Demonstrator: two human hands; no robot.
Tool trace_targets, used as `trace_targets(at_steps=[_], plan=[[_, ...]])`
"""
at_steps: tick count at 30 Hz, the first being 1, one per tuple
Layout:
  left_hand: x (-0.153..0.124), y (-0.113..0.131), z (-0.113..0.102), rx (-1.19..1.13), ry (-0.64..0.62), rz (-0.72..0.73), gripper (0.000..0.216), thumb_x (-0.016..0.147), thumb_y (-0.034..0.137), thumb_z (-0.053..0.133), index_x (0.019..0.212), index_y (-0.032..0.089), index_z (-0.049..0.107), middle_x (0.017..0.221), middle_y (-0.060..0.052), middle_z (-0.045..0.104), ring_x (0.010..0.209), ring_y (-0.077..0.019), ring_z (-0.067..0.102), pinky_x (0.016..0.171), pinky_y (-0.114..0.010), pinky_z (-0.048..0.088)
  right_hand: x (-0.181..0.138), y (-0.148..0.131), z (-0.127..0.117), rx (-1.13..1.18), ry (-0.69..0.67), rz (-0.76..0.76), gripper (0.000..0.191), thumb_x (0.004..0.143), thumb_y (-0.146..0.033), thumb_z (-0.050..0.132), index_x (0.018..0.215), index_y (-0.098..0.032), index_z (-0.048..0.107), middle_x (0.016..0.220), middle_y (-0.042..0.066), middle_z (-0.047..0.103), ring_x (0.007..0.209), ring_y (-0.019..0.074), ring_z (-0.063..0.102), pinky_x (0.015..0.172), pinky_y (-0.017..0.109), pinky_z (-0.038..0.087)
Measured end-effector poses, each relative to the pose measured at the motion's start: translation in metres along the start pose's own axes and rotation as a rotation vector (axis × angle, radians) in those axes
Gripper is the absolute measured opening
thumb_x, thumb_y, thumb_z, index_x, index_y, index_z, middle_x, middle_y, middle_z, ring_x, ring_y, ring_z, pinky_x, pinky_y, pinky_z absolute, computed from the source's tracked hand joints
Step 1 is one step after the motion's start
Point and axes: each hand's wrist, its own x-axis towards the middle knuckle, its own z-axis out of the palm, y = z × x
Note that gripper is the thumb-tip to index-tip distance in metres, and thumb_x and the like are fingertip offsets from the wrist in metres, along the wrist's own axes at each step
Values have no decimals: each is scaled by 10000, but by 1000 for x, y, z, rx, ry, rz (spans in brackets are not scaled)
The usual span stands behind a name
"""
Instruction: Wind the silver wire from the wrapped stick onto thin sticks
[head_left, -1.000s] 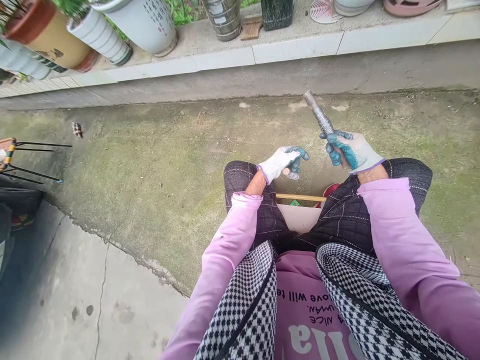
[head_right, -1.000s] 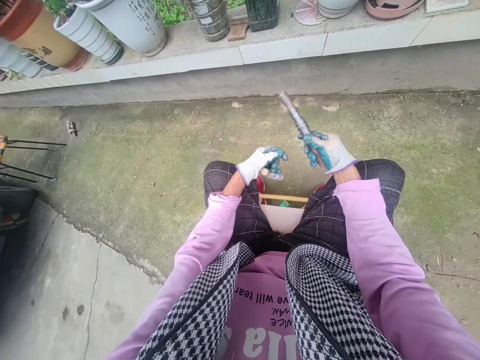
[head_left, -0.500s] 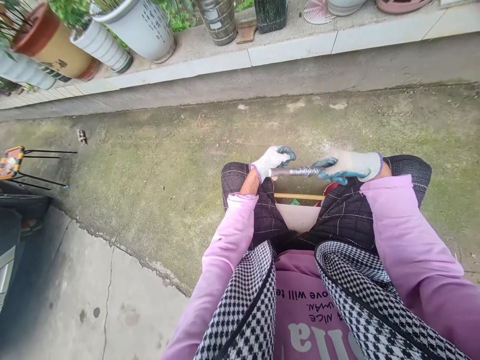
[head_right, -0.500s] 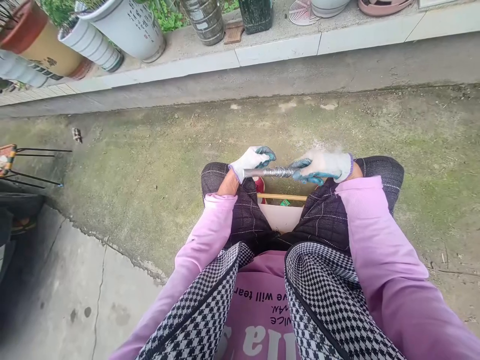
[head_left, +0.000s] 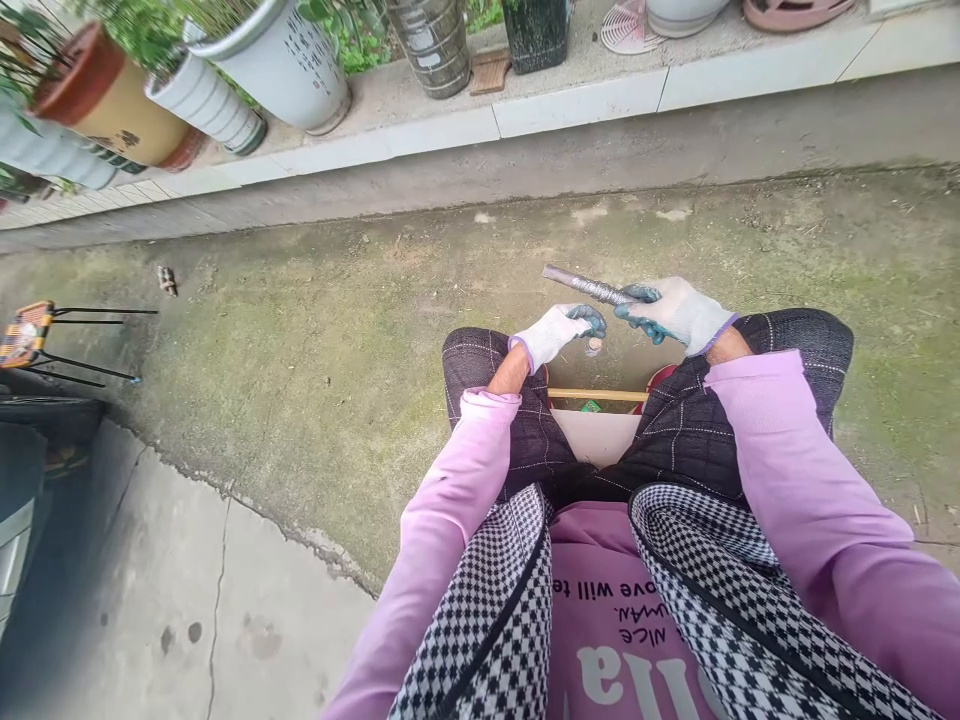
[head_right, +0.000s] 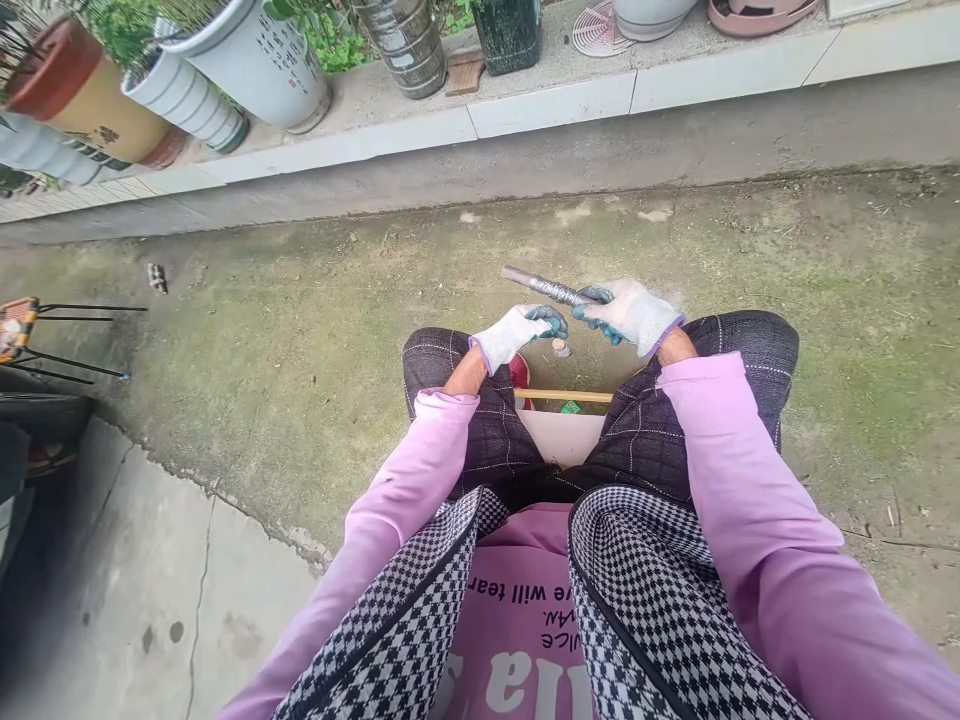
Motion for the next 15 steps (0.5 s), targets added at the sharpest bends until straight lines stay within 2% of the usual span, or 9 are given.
trace_targets(at_steps=[4,8,10,13,15], plan=[[4,0,-5,41,49,60,156,864,22,812,783,154,827,759,35,771,767,-118,582,823,-258,452,-8,-8,9,258,-11,-3,366,840,-407,1143,974,-190,880,679,-10,698,510,135,549,416,259,473],[3,4,-8,-114,44,91,136,866,53,870,795,156,816,841,-3,837,854,-130,707,922,-259,539,-2,-9,8,370,95,-2,449,818,-415,1161,1099,-162,919,655,-29,669,474,120,508,381,238,427],[3,6,-7,-200,65,73,167,865,42,881,782,157,792,821,-12,832,837,-135,748,945,-270,589,0,-9,7,395,122,-2,498,821,-419,1157,1179,-156,932,652,-37,665,460,118,502,380,233,428],[3,6,-5,-231,99,43,209,877,4,869,773,156,770,773,-3,809,726,-107,719,860,-246,600,-2,-11,7,431,102,5,553,804,-430,1169,1217,-146,936,654,-33,670,458,113,501,383,227,424],[2,6,-5,-185,90,35,205,921,-8,832,799,152,793,764,-3,808,667,-89,692,761,-217,564,-6,-12,8,452,37,7,578,778,-442,1191,1200,-142,935,656,-25,674,471,114,511,389,226,419]])
